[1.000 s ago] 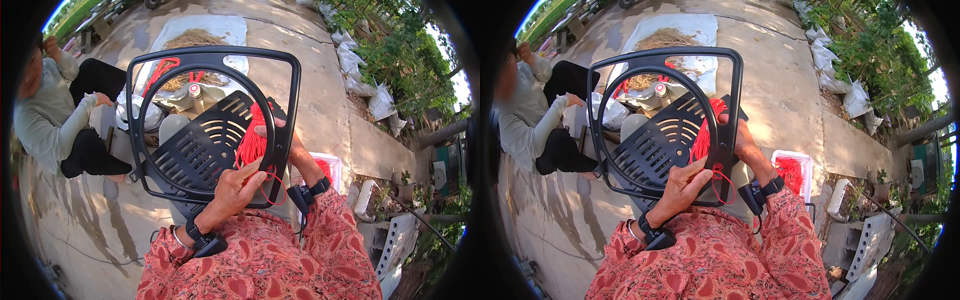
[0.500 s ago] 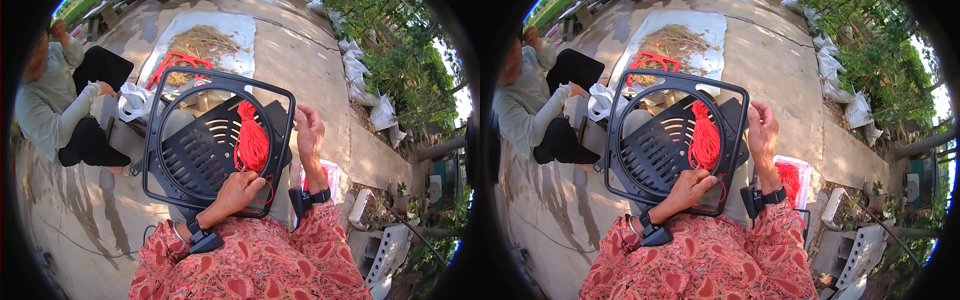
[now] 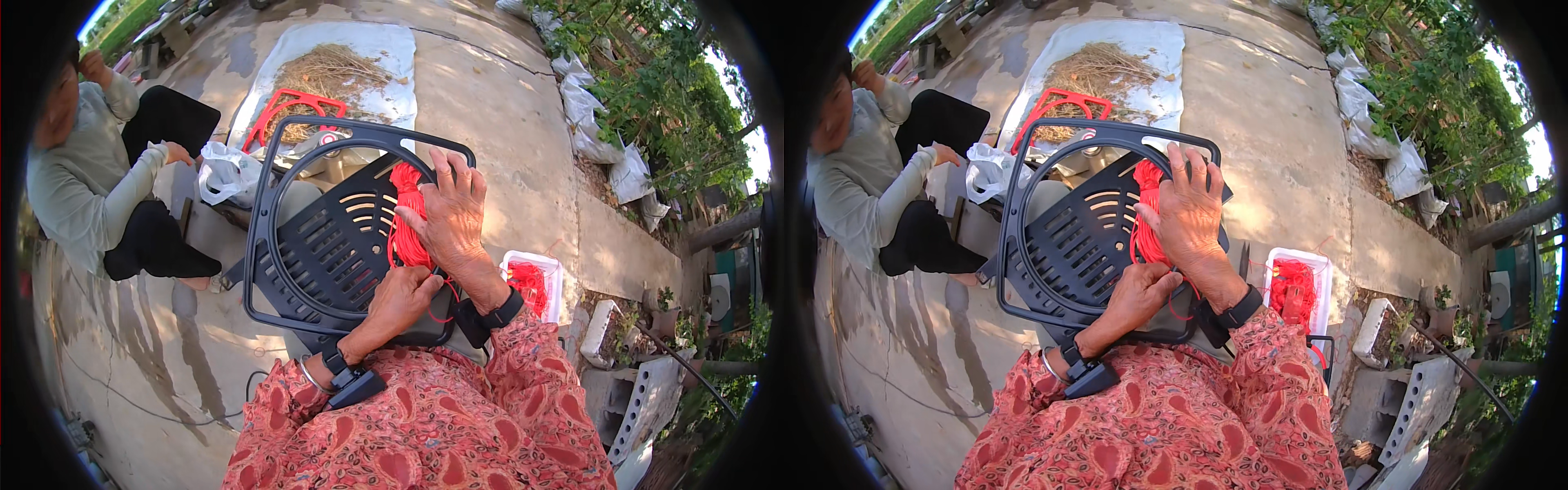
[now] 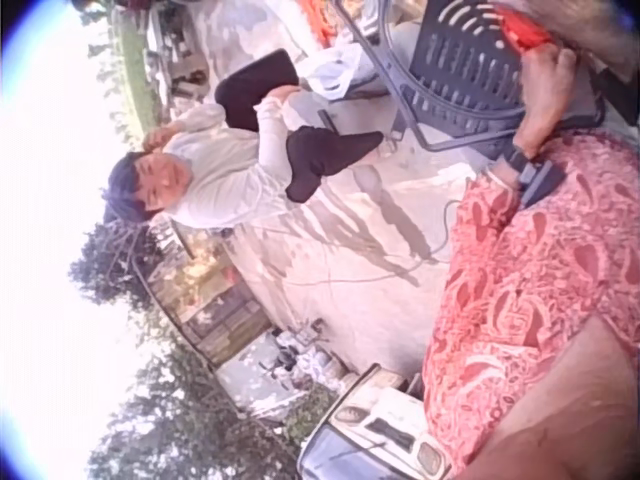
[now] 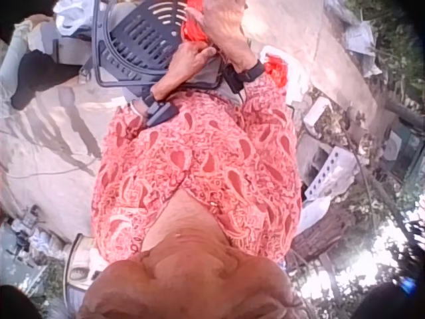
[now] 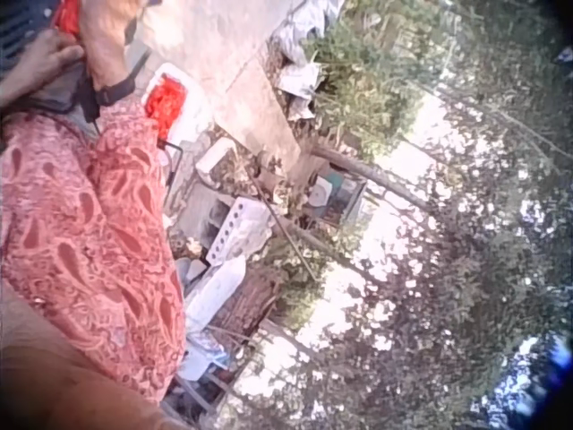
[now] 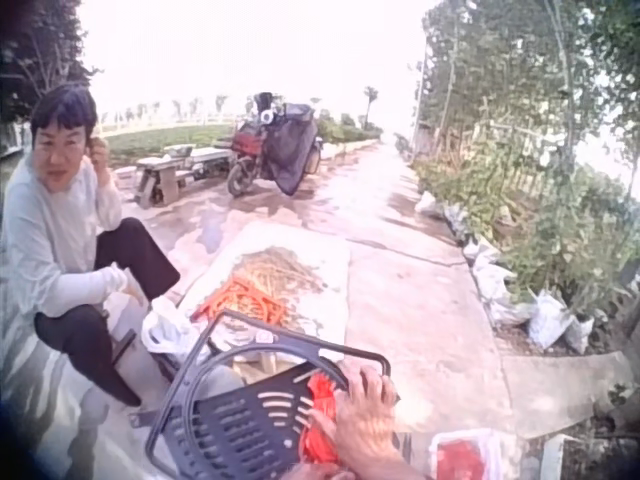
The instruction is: The person is weaving or tying a red nylon string onto a black square plastic frame.
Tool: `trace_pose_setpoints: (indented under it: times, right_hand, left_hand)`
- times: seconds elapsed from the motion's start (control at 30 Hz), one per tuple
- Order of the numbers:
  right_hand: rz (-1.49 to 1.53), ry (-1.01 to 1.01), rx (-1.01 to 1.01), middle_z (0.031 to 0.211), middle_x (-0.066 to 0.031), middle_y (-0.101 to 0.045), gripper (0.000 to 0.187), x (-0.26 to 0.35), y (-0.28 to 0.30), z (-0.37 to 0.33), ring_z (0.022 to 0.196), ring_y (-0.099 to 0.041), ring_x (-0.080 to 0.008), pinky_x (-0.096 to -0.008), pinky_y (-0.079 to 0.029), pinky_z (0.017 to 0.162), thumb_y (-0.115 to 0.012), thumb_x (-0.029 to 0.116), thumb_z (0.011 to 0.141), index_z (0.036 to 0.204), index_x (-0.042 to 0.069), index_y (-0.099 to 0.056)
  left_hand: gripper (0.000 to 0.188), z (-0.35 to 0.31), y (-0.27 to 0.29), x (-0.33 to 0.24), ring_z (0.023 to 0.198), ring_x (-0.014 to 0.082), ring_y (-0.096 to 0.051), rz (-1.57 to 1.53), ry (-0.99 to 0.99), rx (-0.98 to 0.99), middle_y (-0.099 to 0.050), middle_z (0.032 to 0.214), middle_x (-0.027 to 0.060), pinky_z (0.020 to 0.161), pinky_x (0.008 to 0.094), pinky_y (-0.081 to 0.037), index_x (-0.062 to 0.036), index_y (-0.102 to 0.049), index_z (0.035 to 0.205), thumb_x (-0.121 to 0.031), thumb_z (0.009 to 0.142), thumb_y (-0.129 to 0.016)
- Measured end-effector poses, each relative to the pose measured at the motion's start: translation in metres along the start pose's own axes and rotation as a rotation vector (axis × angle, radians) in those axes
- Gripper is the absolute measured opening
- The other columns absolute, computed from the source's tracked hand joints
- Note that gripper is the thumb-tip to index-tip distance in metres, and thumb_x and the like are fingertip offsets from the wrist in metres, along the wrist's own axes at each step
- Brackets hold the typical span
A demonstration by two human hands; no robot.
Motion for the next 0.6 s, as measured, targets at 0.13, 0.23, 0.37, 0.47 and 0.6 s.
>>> trace_pose_setpoints:
  times: [0.13,0.23,0.37,0.47,0.6]
  right_hand:
    - [-0.039,-0.064,0.043,0.143,-0.0165,-0.043,0.041,-0.010,-0.023,-0.004,0.131,-0.036,-0.0349,-0.0505,-0.025,0.108,-0.081,0.036,0.065,0.081,0.001,-0.068]
    - [0.143,-0.060,-0.063,0.139,-0.0176,-0.048,0.030,-0.002,-0.013,0.001,0.128,-0.044,-0.0345,-0.0435,-0.034,0.107,-0.076,0.021,0.071,0.093,0.003,-0.067]
    - [1.177,-0.540,0.112,0.112,-0.0104,-0.063,0.035,-0.012,0.018,0.006,0.104,-0.060,-0.0165,-0.0307,-0.046,0.092,-0.070,0.014,0.079,0.109,0.001,-0.058]
    - [1.787,-0.561,-0.071,0.107,-0.0094,-0.062,0.040,-0.022,0.064,-0.009,0.096,-0.061,-0.0153,-0.0318,-0.049,0.090,-0.056,0.014,0.089,0.124,-0.002,-0.048]
    - [2.113,-0.494,-0.169,0.067,-0.0029,-0.046,0.037,-0.033,0.137,-0.049,0.055,-0.054,-0.0156,-0.0345,-0.053,0.059,-0.057,0.033,0.091,0.105,0.001,-0.046]
  left_hand:
    - [0.040,0.001,-0.007,-0.001,0.047,0.0216,-0.047,0.025,-0.079,-0.013,-0.049,0.053,0.0171,0.052,0.0413,-0.039,0.0065,-0.057,0.070,-0.029,0.089,-0.061]
    - [0.039,0.005,-0.008,0.006,0.046,0.0214,-0.050,0.001,-0.077,-0.014,-0.050,0.052,0.0154,0.051,0.0399,-0.041,0.0061,-0.058,0.070,-0.028,0.089,-0.061]
    - [0.035,0.004,-0.006,0.007,0.055,0.0353,-0.056,-0.040,0.036,0.071,-0.056,0.061,0.0219,0.056,0.0431,-0.044,0.0048,-0.062,0.072,-0.027,0.087,-0.061]
    - [0.037,0.006,-0.004,0.002,0.048,0.0251,-0.053,-0.085,0.062,0.075,-0.052,0.053,0.0161,0.052,0.0396,-0.042,0.0042,-0.059,0.068,-0.028,0.087,-0.061]
    - [0.039,0.009,0.001,0.003,0.043,0.0140,-0.049,-0.206,0.132,0.075,-0.050,0.047,0.0084,0.046,0.0345,-0.039,0.0021,-0.057,0.063,-0.027,0.088,-0.061]
Point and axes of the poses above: each hand's wrist, its own z-axis towards the middle knuckle, its own y-axis out of the back of the hand, x = y × z, the point moved 6 cm from there along z, towards the middle knuckle
